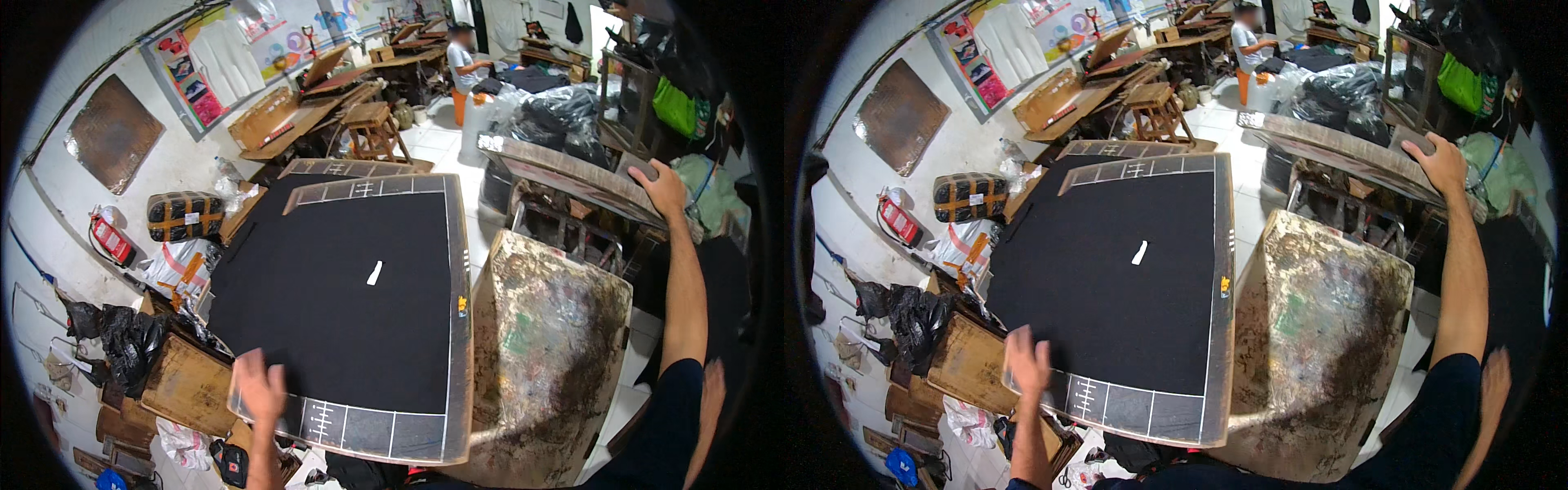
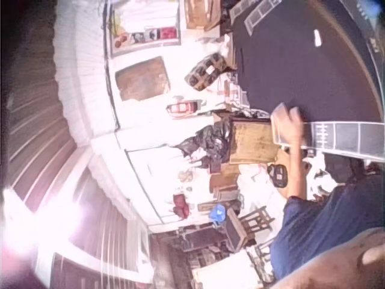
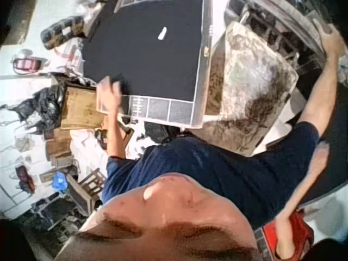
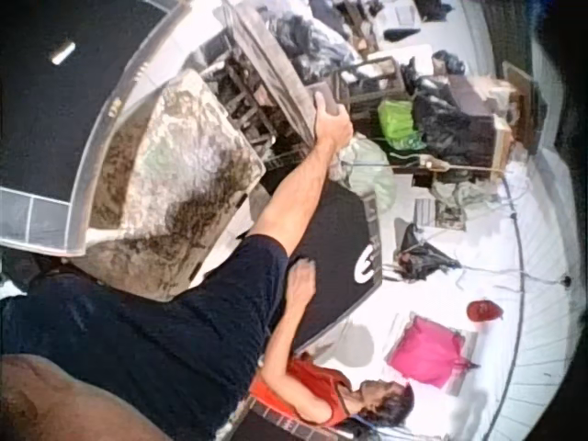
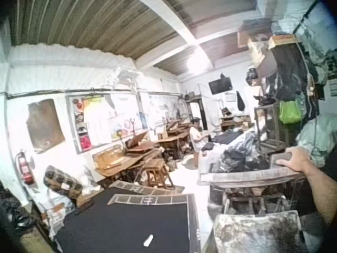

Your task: The person performs screen printing on black rectangular boards. They place a board under a screen, apply white ink with a squeegee, and lift the screen to reveal a printed logo. The process is repeated on multiple boards.

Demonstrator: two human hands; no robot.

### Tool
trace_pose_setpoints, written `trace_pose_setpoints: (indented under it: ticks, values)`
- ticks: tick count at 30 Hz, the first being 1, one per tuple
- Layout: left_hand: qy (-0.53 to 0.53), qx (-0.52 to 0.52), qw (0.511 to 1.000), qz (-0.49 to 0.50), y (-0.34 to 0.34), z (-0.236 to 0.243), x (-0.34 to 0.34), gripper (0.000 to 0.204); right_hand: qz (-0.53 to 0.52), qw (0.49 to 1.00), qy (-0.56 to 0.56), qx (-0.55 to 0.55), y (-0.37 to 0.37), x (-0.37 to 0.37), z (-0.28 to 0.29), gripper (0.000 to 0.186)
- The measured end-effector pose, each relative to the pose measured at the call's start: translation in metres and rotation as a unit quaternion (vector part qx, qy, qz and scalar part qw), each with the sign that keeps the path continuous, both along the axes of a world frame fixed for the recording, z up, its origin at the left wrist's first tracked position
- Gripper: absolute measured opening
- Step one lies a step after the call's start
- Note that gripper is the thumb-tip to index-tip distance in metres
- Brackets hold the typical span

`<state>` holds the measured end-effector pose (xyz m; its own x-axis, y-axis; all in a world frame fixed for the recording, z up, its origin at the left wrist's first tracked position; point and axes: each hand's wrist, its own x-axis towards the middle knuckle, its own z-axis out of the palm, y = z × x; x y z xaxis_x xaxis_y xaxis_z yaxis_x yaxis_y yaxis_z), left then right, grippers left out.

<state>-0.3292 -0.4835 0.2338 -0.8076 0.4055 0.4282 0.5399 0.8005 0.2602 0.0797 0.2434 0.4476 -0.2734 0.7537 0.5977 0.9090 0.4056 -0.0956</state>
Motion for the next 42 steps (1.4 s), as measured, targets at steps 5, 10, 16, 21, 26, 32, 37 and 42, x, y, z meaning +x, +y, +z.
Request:
trace_pose_setpoints:
  ticks: [5,10,16,21,26,32,37,42]
  values:
    - [-0.167,-0.021,0.963,0.209,-0.123,-0.064,-0.091,0.067,0.003,1.0,0.003,0.008,0.002,0.0,0.003,0.087]
    - [-0.28,0.124,0.935,0.181,-0.117,-0.061,-0.122,0.065,-0.001,1.0,-0.002,0.007,-0.001,-0.003,0.007,0.084]
    - [-0.244,0.357,0.896,0.099,-0.083,-0.128,0.048,0.055,-0.017,1.0,-0.018,0.007,-0.004,-0.001,0.001,0.094]
    - [-0.284,0.2,0.926,0.146,-0.054,-0.122,0.122,0.051,-0.012,0.999,-0.029,-0.02,-0.002,0.002,-0.003,0.101]
    - [-0.311,0.155,0.938,-0.005,-0.004,-0.146,0.109,0.056,-0.001,0.999,-0.035,0.0,-0.002,0.005,-0.009,0.1]
    - [-0.367,0.125,0.92,-0.057,0.053,-0.211,0.122,0.056,0.0,0.999,-0.031,0.014,0.001,0.005,-0.015,0.102]
    - [-0.368,0.071,0.92,-0.118,0.071,-0.216,0.144,0.051,0.004,0.998,-0.022,0.053,0.007,0.002,-0.014,0.096]
    - [-0.366,0.027,0.92,-0.138,0.066,-0.203,0.157,0.057,0.022,0.999,-0.029,0.022,0.007,0.002,0.003,0.094]
